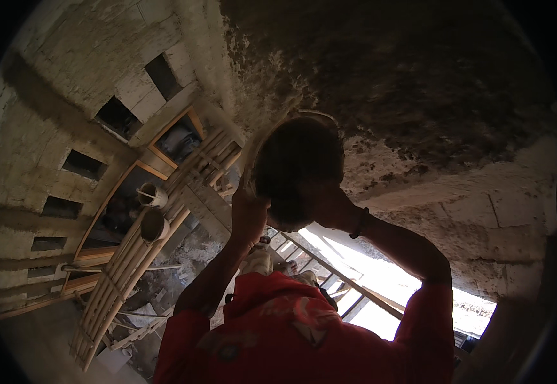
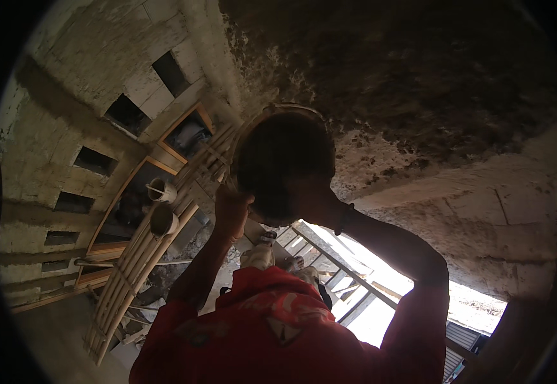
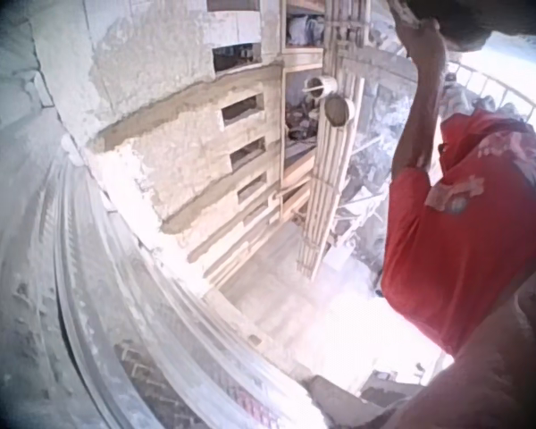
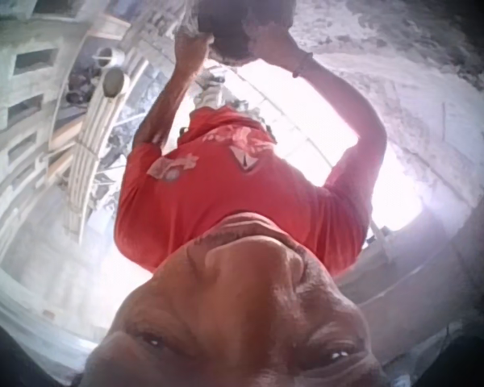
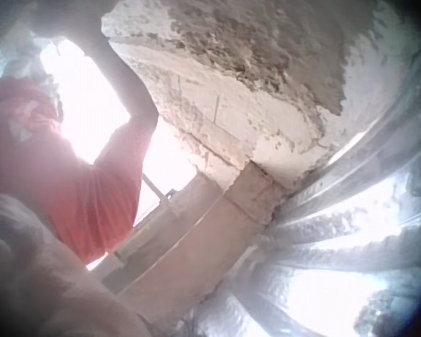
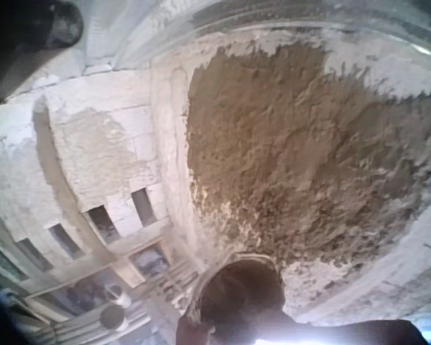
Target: The person applies plaster to a wall using a trowel and a bucket of material while standing on scaffolding.
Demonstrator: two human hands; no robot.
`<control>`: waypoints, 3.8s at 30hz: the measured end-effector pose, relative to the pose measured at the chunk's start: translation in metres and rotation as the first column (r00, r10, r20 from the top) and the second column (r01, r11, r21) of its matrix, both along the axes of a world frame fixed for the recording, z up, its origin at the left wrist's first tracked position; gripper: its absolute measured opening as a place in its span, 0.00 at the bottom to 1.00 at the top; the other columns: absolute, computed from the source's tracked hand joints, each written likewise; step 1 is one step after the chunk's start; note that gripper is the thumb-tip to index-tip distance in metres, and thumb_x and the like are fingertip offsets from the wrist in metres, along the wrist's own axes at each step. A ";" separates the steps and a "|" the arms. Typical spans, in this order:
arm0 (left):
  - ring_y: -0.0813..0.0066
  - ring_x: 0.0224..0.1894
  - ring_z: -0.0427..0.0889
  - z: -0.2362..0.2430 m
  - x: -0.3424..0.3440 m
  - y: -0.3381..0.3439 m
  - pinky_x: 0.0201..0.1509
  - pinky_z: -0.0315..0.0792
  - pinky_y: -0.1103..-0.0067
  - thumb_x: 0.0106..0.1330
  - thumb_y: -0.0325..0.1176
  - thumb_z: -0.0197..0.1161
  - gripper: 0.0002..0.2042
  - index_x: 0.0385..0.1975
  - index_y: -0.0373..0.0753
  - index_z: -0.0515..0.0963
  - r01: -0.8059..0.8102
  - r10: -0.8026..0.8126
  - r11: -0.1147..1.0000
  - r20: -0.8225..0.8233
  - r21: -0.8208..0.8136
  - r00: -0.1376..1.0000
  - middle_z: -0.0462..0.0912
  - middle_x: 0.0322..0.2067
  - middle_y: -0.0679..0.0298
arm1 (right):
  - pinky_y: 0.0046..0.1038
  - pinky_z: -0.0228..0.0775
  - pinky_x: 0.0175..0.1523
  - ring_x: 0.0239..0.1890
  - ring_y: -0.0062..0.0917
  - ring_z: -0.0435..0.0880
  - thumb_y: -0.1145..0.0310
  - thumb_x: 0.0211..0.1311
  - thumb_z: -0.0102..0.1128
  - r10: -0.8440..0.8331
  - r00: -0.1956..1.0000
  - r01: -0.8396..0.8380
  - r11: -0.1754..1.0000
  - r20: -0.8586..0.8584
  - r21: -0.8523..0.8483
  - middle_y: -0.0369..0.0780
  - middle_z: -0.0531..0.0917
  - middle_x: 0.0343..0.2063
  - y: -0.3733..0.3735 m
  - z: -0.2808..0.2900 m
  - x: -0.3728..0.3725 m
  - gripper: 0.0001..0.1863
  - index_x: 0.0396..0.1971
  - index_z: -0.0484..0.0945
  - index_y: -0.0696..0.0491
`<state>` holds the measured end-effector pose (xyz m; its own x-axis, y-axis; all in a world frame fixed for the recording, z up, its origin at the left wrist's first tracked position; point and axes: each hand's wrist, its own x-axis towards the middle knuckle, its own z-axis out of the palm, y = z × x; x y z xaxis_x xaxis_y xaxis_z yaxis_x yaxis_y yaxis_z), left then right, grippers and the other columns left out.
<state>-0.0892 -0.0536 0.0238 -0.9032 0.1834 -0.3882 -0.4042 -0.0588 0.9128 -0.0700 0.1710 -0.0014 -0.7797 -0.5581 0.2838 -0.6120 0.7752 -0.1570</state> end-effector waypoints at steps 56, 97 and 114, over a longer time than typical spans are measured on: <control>0.78 0.34 0.75 -0.011 -0.005 -0.012 0.39 0.70 0.81 0.45 0.18 0.55 0.22 0.45 0.32 0.75 -0.272 0.300 0.943 -0.139 0.192 0.944 0.77 0.35 0.67 | 0.28 0.77 0.42 0.36 0.29 0.84 0.62 0.48 0.77 -0.180 0.936 0.173 0.984 0.304 0.048 0.40 0.83 0.35 0.032 0.322 0.023 0.32 0.54 0.73 0.52; 0.61 0.48 0.80 -0.036 0.016 -0.023 0.53 0.72 0.72 0.46 0.21 0.52 0.34 0.62 0.33 0.66 -0.032 0.019 0.996 -0.137 -0.089 0.990 0.81 0.45 0.50 | 0.38 0.78 0.34 0.28 0.36 0.83 0.69 0.55 0.54 -0.138 0.903 -0.081 0.875 0.406 0.477 0.41 0.82 0.25 0.007 0.043 0.040 0.13 0.41 0.80 0.45; 0.68 0.26 0.79 -0.036 0.023 -0.015 0.33 0.75 0.73 0.49 0.21 0.55 0.34 0.63 0.40 0.66 0.087 -0.129 0.975 -0.200 -0.205 0.971 0.81 0.31 0.55 | 0.38 0.76 0.35 0.31 0.34 0.83 0.69 0.55 0.59 -0.050 0.941 -0.089 0.917 0.333 0.389 0.40 0.81 0.29 0.035 0.044 0.023 0.14 0.44 0.78 0.45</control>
<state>-0.0665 -0.0684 -0.0117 -0.9472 0.2245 -0.2291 -0.1959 0.1609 0.9673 -0.0469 0.2058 0.0430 -0.7765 -0.5854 -0.2330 -0.5943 0.8033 -0.0378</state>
